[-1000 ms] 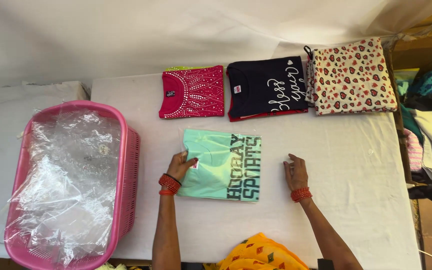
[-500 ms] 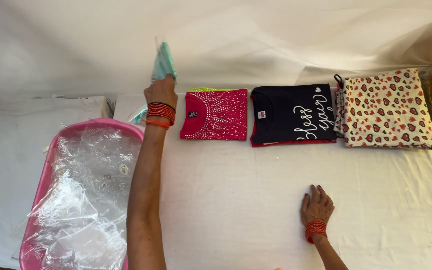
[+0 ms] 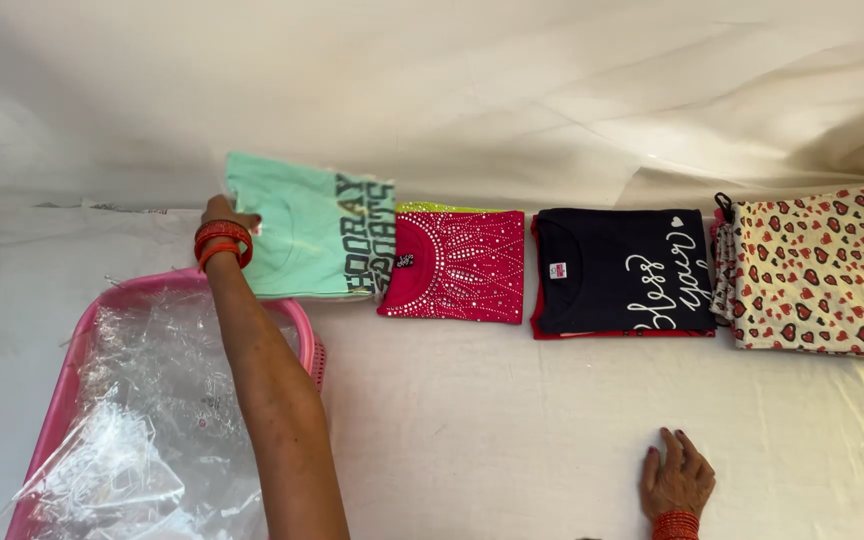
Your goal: The person folds several t-shirts on a white table and places them into clear plastic bags. They handle a light blue shirt, a pink shirt, and a lime green shirt, folding each one neatly before inserting it into a bag and arranging the packaged items in a row.
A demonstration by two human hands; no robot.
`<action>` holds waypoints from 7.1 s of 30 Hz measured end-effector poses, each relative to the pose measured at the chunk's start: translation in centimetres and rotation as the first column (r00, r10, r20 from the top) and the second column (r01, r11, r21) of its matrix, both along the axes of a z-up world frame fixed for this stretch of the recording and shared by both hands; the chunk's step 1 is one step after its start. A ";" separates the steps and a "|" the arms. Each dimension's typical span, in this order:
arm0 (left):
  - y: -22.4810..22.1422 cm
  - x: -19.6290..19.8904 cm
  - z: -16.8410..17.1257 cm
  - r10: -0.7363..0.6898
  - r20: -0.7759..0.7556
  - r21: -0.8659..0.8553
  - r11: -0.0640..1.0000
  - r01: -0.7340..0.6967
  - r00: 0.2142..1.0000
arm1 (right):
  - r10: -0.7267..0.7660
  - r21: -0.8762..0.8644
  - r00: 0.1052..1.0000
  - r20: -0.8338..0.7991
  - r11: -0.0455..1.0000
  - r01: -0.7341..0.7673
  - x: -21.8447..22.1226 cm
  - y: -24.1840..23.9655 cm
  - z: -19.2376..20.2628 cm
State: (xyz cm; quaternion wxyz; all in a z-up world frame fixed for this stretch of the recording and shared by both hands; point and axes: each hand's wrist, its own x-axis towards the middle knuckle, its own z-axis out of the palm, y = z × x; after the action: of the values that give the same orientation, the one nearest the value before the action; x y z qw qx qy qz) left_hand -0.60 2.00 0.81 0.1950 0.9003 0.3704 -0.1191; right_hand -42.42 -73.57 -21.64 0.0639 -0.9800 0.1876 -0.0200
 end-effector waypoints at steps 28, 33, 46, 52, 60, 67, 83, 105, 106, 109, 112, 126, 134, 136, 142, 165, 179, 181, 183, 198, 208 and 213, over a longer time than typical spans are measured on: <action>0.4 1.6 -13.4 0.196 -0.113 0.482 0.868 -0.119 0.974 | 0.032 -0.050 0.999 -0.022 0.998 -0.033 -1.2 -1.8 -2.9; -7.3 3.6 -14.5 0.107 -0.347 0.107 0.991 -0.074 0.932 | 0.056 -0.028 0.998 0.006 0.998 -0.056 -1.0 -1.3 -2.3; -22.3 -3.6 -22.5 -0.246 -0.056 0.175 0.952 0.253 0.968 | 0.012 -0.063 0.997 -0.070 0.998 -0.016 0.6 -0.7 -1.3; -23.6 -4.5 -21.9 -0.254 -0.076 0.088 0.962 0.260 0.964 | 0.019 -0.054 0.996 -0.088 0.998 -0.024 -0.3 -0.6 -1.0; -26.0 -8.7 -18.2 -0.122 0.124 0.120 0.987 0.107 0.985 | 0.019 0.010 0.999 -0.047 1.000 -0.019 0.4 0.4 1.1; -28.5 -14.4 -16.3 -0.210 0.085 -0.014 0.977 0.212 0.974 | 0.015 0.024 0.998 -0.063 1.000 -0.013 0.8 0.9 2.7; -38.5 -65.7 -10.6 -0.487 -0.158 0.169 0.844 0.509 0.859 | 0.220 0.072 0.945 -0.240 0.975 -0.209 -0.1 -0.4 5.8; -5.4 -50.4 -9.2 0.126 -0.305 0.264 0.964 -0.043 0.944 | 0.289 -0.060 0.916 -0.277 0.947 -0.317 -24.5 -3.8 7.5; -5.4 -49.9 -9.4 0.104 -0.303 0.264 0.964 -0.021 0.947 | 0.268 -0.060 0.923 -0.275 0.954 -0.295 -24.4 -3.5 8.0; -5.6 -50.0 -9.5 0.052 -0.347 0.328 0.942 0.069 0.936 | 0.278 -0.027 0.945 -0.173 0.958 -0.287 -22.8 -3.0 10.9; -6.3 -50.3 -8.2 -0.005 -0.361 0.491 0.849 0.195 0.933 | 0.181 0.090 0.903 -0.390 0.983 -0.158 -19.0 -3.4 13.9; -34.7 -55.2 7.9 -0.593 0.598 0.524 0.798 0.297 0.539 | 0.149 0.686 0.985 -0.083 0.726 -0.052 9.5 -11.0 6.3; -46.3 -56.8 -11.6 -0.936 0.058 0.128 0.353 0.927 0.348 | -0.216 0.973 0.972 -0.091 0.187 0.132 21.9 -9.4 1.0; -46.9 -56.7 -13.0 -0.946 0.017 0.120 0.323 0.939 0.323 | -0.261 0.984 0.960 -0.100 0.118 0.135 23.4 -9.6 -0.7; -48.1 -55.1 -12.9 -0.880 -0.155 -0.040 0.460 0.887 0.449 | -0.374 0.949 0.872 -0.316 -0.142 0.283 26.2 -8.4 0.0; -53.6 -47.3 -5.7 -0.616 -0.112 -0.263 0.775 0.575 0.779 | 0.240 0.712 0.969 0.052 0.672 -0.205 29.1 22.3 2.3; -48.3 -56.0 -21.4 -0.693 0.271 -0.064 0.679 0.731 0.668 | -0.024 0.789 0.997 -0.075 0.610 0.074 30.3 23.7 4.6; -48.7 -55.5 -18.8 -0.675 0.274 -0.156 0.671 0.724 0.685 | 0.013 0.749 0.999 0.038 0.662 -0.037 31.4 24.2 1.5; -48.9 -55.3 -17.2 -0.665 0.487 -0.063 0.619 0.783 0.566 | -0.049 0.877 0.993 0.110 0.474 -0.074 32.6 24.4 -1.8; -47.3 -49.4 -12.0 -0.451 0.443 -0.304 0.738 0.603 0.775 | -0.146 0.911 0.970 -0.195 -0.393 0.124 23.4 18.6 4.6; -48.5 -54.8 -12.8 -0.780 -0.094 -0.021 0.622 0.782 0.618 | -0.196 0.865 0.914 -0.354 -0.440 0.241 -3.1 -5.5 3.9; -46.8 -59.7 -16.0 -0.766 -0.153 0.033 0.628 0.778 0.625 | -0.318 0.881 0.852 -0.416 -0.371 0.292 -13.2 -15.3 4.2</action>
State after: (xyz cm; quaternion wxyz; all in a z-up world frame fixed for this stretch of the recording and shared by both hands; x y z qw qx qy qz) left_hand -60.26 -44.77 -15.23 0.0584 0.9711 -0.0347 -0.2289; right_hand -55.60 -88.83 -17.45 0.7983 -0.4482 0.3870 0.1100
